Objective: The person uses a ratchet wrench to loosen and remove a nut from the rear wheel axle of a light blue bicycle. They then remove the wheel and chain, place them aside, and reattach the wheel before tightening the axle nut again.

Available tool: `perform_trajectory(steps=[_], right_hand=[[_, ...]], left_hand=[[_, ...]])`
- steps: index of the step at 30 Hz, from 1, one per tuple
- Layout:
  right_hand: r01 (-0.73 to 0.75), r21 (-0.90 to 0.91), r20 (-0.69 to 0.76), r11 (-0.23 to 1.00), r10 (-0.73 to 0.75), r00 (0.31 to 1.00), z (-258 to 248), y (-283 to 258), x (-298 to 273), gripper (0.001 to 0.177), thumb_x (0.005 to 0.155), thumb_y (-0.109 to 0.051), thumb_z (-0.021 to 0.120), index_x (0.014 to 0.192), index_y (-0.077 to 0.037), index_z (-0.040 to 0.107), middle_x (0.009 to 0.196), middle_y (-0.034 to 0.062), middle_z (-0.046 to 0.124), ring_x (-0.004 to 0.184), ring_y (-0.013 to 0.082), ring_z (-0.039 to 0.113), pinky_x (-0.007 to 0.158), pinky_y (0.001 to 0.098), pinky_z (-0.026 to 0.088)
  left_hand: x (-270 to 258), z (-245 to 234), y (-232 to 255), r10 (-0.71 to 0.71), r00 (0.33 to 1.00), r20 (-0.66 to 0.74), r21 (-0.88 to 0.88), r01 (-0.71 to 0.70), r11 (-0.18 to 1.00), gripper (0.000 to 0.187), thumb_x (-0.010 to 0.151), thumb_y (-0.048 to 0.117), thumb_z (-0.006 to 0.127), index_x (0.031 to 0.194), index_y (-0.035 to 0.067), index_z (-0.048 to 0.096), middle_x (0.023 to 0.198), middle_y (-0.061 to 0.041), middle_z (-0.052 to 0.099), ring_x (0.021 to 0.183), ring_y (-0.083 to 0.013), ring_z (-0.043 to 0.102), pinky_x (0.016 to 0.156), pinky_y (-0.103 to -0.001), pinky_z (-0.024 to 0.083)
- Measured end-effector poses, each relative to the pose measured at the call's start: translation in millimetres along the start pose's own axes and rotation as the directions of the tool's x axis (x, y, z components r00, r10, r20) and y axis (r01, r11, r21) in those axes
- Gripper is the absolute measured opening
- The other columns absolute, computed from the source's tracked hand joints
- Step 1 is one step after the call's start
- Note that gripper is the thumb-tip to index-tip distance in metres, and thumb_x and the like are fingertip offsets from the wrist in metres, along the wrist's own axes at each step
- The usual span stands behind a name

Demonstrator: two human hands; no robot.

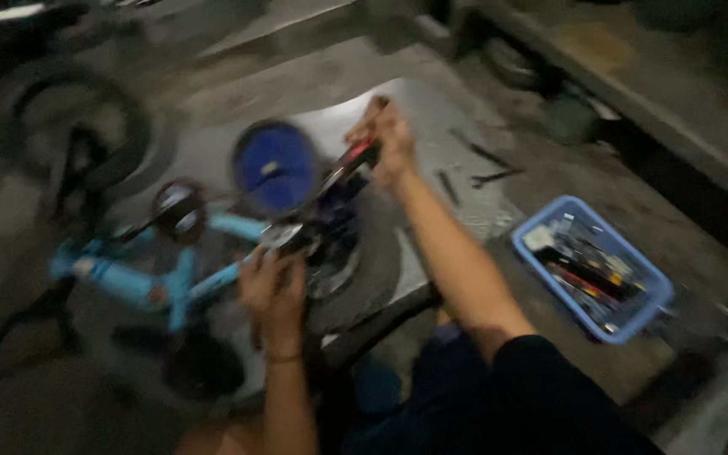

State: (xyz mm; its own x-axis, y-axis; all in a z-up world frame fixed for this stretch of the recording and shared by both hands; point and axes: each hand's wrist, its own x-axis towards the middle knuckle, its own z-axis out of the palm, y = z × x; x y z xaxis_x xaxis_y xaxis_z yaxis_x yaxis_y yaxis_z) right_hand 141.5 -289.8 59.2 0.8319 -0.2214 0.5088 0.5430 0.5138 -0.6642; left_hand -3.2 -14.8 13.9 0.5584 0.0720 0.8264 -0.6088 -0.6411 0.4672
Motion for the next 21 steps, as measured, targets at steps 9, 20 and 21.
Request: perform_trajectory(steps=[9,20,21], right_hand=[[-0.221,0.459,-0.030,0.861,0.264,0.964,18,-46,-38,0.041,0.106,-0.048,0.063,0.083,-0.016,0.052,0.070,-0.0022,0.044,0.065,0.0101,0.045,0.067,0.0254,0.044],[0.412,0.068,-0.057,0.909,-0.409,0.911,33,-31,-236,0.029,0.111,-0.033,0.049,0.087,-0.017,0.051,0.080,0.0004,0.053,0.079,0.0148,0.057,0.088,0.0344,0.049],[0.461,-0.020,-0.012,0.887,-0.461,0.887,47,-19,-257,0.025,0.109,-0.029,0.051,0.088,-0.016,0.053,0.087,0.0009,0.054,0.084,0.0160,0.057,0.093,0.0361,0.048]], left_hand=[[12,-7,16,-0.059,0.998,0.028,-0.042,0.060,0.997,0.015,0.083,0.019,0.088,0.086,0.008,0.078,0.109,-0.006,0.077,0.116,-0.0308,0.070,0.119,-0.068,0.036],[9,-5,13,-0.060,0.998,0.035,-0.057,0.062,0.996,0.014,0.081,0.018,0.085,0.082,0.007,0.076,0.108,-0.008,0.078,0.122,-0.0323,0.068,0.117,-0.073,0.034],[9,-4,12,-0.052,0.998,0.036,-0.056,0.054,0.997,0.015,0.081,0.019,0.085,0.085,0.008,0.077,0.108,-0.008,0.078,0.122,-0.0323,0.068,0.117,-0.074,0.034]])
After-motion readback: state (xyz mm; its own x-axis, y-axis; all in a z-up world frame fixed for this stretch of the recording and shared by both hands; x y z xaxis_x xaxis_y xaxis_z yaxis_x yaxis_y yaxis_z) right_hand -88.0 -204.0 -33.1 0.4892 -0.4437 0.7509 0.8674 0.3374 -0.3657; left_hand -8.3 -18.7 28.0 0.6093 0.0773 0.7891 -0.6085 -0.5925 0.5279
